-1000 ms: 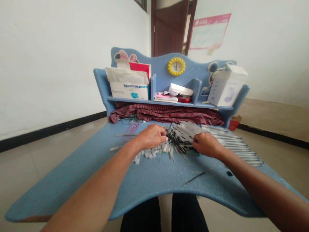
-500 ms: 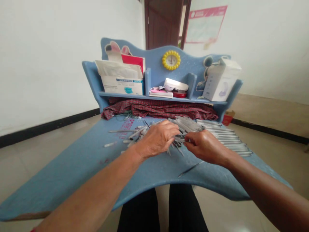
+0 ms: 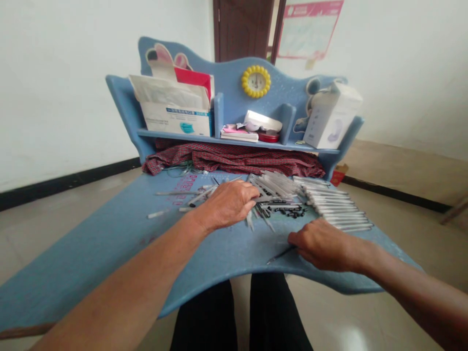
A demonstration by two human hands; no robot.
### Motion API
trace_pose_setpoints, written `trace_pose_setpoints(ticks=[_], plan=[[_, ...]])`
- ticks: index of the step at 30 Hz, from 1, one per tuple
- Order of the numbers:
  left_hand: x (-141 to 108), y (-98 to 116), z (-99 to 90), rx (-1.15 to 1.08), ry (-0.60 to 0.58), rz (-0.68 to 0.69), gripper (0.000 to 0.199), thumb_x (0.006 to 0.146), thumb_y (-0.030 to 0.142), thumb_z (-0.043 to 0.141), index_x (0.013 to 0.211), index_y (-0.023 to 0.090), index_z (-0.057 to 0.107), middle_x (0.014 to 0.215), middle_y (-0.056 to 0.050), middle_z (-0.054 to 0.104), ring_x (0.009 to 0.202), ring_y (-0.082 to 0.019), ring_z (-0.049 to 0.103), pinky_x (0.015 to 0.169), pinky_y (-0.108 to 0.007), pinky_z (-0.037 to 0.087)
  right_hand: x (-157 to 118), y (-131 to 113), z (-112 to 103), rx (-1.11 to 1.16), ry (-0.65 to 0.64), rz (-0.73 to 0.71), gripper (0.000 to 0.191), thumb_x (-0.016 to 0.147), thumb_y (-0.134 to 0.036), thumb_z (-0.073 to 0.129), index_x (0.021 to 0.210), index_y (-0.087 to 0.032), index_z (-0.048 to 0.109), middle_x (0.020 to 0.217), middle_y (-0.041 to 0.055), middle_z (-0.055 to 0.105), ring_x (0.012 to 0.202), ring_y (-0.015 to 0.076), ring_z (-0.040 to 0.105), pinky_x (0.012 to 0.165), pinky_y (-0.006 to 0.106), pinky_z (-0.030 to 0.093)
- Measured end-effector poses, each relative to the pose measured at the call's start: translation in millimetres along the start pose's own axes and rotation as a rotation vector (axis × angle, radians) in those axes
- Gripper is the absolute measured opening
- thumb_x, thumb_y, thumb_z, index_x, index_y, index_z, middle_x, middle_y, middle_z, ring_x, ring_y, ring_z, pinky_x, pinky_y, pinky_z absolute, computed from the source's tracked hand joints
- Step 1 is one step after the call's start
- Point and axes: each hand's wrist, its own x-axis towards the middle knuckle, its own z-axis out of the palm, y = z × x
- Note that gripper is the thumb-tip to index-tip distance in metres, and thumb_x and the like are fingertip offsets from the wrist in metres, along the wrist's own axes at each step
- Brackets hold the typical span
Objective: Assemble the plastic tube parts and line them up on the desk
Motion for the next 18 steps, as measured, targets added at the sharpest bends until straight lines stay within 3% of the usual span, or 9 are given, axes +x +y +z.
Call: trace_pose_setpoints(ticks=[7, 14, 18], plan=[[-0.1, 2.0, 0.1, 0.003, -0.067, 0.045, 0.013, 0.078, 0.017, 0.049, 0.082, 0.017, 0.062, 0.08, -0.004, 0.063, 0.079, -0.017, 0.058, 0.073, -0.027, 0.042, 1.2, 0.8, -3.9, -0.157, 0.079, -0.158, 0.016, 0.075, -0.01, 0.046, 0.078, -0.013, 0.061, 0.059, 0.008, 0.065, 0.051, 0.0191, 0.06, 0.045, 0.027, 0.021], [-1.5, 1.7, -0.8, 0.009, -0.087, 0.085, 0.012, 0.079, 0.016, 0.049, 0.08, 0.017, 0.061, 0.079, -0.003, 0.062, 0.077, -0.016, 0.057, 0.072, -0.026, 0.041, -12.5, 25.1, -27.2, -0.255, 0.228, 0.053, 0.013, 0.075, -0.006, 0.045, 0.074, -0.013, 0.056, 0.058, 0.007, 0.062, 0.046, 0.0133, 0.049, 0.046, 0.028, 0.013], [-1.6, 1.8, -0.8, -0.002, -0.091, 0.097, 0.012, 0.079, 0.016, 0.049, 0.08, 0.016, 0.062, 0.079, -0.003, 0.062, 0.077, -0.016, 0.057, 0.072, -0.026, 0.041, -13.0, 30.6, -34.3, -0.279, 0.246, 0.105, 0.014, 0.076, -0.005, 0.045, 0.073, -0.013, 0.055, 0.054, 0.0048, 0.059, 0.044, 0.0116, 0.044, 0.047, 0.028, 0.012]])
